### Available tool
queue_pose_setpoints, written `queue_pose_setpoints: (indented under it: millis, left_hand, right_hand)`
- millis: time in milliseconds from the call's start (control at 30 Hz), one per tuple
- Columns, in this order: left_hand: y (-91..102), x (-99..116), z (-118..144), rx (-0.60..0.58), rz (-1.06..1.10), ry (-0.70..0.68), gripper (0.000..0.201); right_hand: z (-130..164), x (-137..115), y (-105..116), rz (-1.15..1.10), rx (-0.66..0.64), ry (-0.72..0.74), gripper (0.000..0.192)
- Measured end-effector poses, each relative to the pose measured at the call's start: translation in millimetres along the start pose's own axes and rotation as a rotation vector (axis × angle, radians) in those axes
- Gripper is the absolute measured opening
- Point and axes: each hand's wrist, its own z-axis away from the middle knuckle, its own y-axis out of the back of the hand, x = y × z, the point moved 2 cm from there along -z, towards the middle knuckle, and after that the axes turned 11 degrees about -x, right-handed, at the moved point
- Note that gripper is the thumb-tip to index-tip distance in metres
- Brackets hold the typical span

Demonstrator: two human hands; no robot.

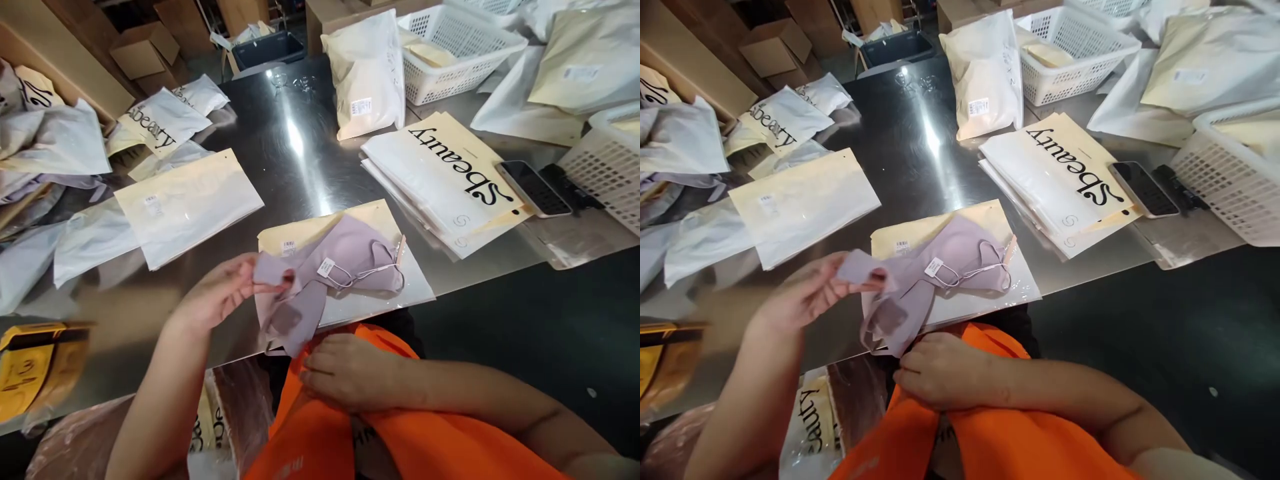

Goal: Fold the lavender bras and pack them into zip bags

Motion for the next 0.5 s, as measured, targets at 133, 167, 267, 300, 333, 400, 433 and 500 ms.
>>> queue_pose_setpoints:
  millis: [133,167,267,300,333,400,433,500]
  left_hand:
    - [2.6,-4,-14,-0.151,-0.132,0.015,0.058]
    - [8.4,-6,-12,-0.114,-0.133,0.005,0.058]
    - [26.4,-13,1,0.038,-0.110,-0.027,0.056]
    - [31.1,-16,7,0.088,-0.098,-0.039,0.054]
    - [34.8,-20,12,0.130,-0.083,-0.050,0.052]
    - [40.1,-28,25,0.195,-0.054,-0.062,0.049]
    - [42.1,-33,32,0.225,-0.043,-0.061,0.048]
    - [44.8,-43,48,0.294,-0.032,-0.059,0.048]
  right_hand:
    - [21,27,13,0.046,-0.020,-0.068,0.036]
    - [21,35,12,0.095,-0.012,-0.111,0.039]
    - [7,54,-3,0.202,-0.060,-0.208,0.048]
    - [-2,61,-9,0.184,-0.086,-0.228,0.051]
    - [-13,69,-14,0.119,-0.105,-0.253,0.053]
    - [-32,86,-18,-0.080,-0.136,-0.320,0.053]
    - [-40,95,-15,-0.173,-0.147,-0.351,0.051]
    - [-48,116,1,-0.321,-0.148,-0.380,0.045]
